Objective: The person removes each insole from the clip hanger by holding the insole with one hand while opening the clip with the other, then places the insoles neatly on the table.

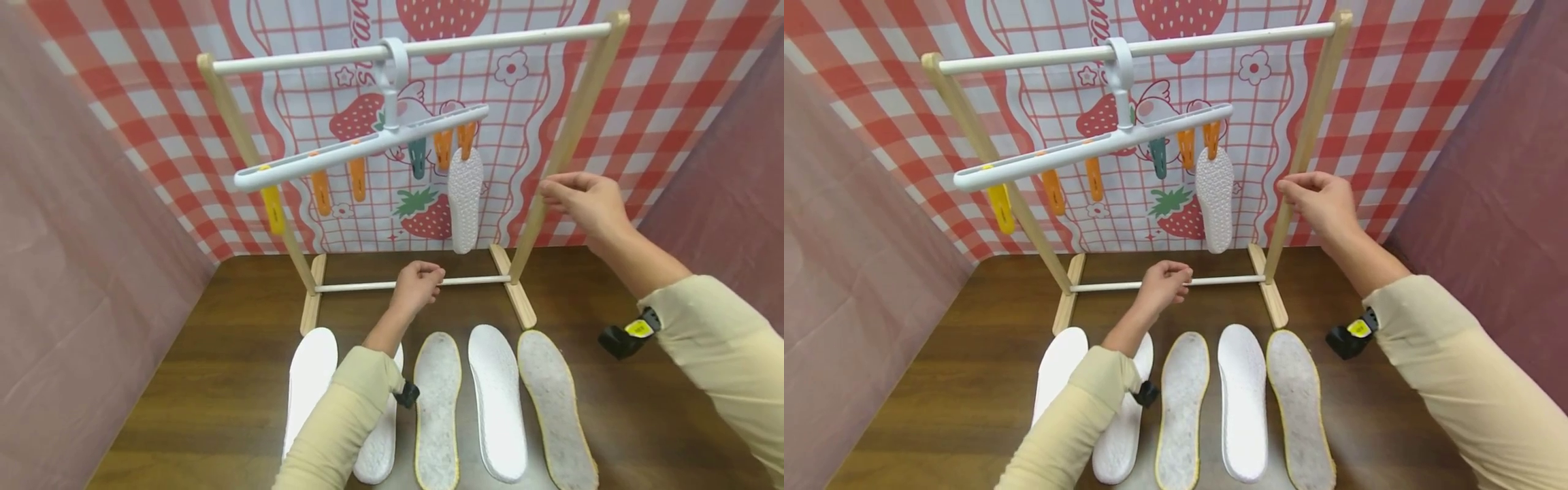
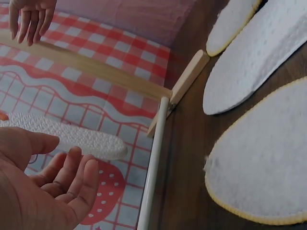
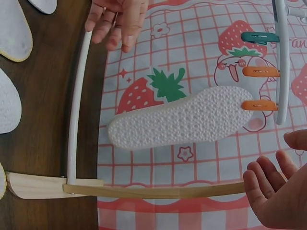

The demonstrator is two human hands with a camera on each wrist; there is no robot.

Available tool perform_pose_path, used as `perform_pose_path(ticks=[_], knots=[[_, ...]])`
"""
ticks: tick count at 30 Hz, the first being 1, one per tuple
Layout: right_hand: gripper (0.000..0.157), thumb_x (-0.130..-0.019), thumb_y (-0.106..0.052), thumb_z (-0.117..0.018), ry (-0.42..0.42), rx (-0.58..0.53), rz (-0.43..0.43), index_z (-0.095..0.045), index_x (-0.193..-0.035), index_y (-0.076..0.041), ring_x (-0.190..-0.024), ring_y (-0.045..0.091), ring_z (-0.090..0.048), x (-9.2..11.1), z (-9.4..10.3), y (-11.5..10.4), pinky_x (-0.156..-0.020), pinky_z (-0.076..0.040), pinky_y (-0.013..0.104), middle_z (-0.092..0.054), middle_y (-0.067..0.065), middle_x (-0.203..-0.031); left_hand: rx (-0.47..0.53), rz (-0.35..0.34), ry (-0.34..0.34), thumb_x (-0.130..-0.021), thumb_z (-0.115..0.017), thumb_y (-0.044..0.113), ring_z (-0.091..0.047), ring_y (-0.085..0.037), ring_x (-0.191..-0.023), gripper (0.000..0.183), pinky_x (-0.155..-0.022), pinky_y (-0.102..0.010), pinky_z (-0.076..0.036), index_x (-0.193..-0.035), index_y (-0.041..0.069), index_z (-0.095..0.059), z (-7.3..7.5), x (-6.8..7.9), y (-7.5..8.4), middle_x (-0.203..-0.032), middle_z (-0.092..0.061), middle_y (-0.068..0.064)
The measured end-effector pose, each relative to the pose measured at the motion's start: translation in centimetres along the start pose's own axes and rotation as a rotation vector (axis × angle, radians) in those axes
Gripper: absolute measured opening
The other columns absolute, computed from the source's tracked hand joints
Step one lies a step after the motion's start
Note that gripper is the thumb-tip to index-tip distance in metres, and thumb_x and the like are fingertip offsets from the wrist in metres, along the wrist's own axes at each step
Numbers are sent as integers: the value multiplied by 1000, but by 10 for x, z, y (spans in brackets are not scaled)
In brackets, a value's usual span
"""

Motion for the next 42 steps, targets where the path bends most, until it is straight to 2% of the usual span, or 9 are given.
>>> perform_pose_path(ticks=[2,5,8,12,15,22,31,36,42], knots=[[44,-83,-47,-65,-12,6,3,-61,-111,-13,-79,-5,-62,0,-2,0,-82,-49,14,-62,-26,-78,-3,-11,23,-92,-59,20,-57,-11,-66,23,-53,-16,-49,-108,3,-60,3,-3,0,-96,-68,-13],[53,-82,-51,-64,-24,27,4,-58,-116,-10,-79,-6,-61,-1,-5,-1,-101,-45,33,-61,-26,-78,10,-36,55,-91,-60,20,-58,-14,-69,24,-55,-18,-50,-108,3,-60,6,-6,1,-95,-67,-13],[58,-82,-52,-63,-28,33,2,-56,-120,-8,-79,-6,-61,-2,-8,-1,-108,-36,48,-61,-24,-81,18,-68,83,-90,-61,21,-61,-19,-75,26,-57,-19,-52,-109,4,-60,8,-8,4,-92,-66,-10],[57,-84,-50,-62,-29,27,13,-55,-121,-7,-81,-6,-60,-2,-12,-2,-110,-34,49,-61,-20,-88,6,-112,120,-89,-61,23,-62,-23,-81,28,-60,-20,-50,-110,4,-61,10,-11,11,-93,-65,-10],[56,-85,-48,-61,-39,35,25,-55,-121,-6,-79,-7,-58,-3,-17,-3,-111,-32,49,-60,-18,-92,-16,-132,146,-89,-61,23,-60,-18,-76,29,-60,-20,-48,-112,5,-60,12,-13,15,-94,-65,-11],[65,-86,-52,-58,-56,66,36,-51,-129,-3,-81,-6,-56,-6,-28,-6,-106,-40,45,-59,-4,-108,-18,-175,180,-88,-61,20,-56,-13,-72,31,-59,-19,-45,-114,4,-58,14,-16,26,-93,-65,-11],[58,-88,-49,-58,-55,89,35,-54,-125,-5,-79,-4,-57,-10,-32,-11,-94,-48,32,-61,-3,-107,28,-202,184,-89,-62,24,-60,-22,-95,36,-71,-24,-50,-118,5,-54,11,-27,40,-105,-62,-12],[60,-87,-51,-57,-63,85,26,-53,-126,-5,-82,-2,-57,-10,-36,-11,-100,-45,39,-59,0,-112,20,-205,181,-90,-61,25,-60,-23,-100,35,-76,-27,-52,-119,6,-54,11,-32,48,-108,-62,-12],[56,-88,-48,-57,-56,89,32,-54,-124,-5,-81,-3,-56,-12,-37,-8,-82,-49,17,-60,-8,-102,30,-226,196,-89,-61,25,-58,-23,-102,35,-81,-30,-52,-118,6,-54,13,-40,53,-109,-61,-11]])
Point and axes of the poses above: each hand's wrist, its own x-axis away from the middle knuckle, its own z-axis out of the back of the hand, y = z × x, the point moved 4 cm from there along -x, towards the middle knuckle
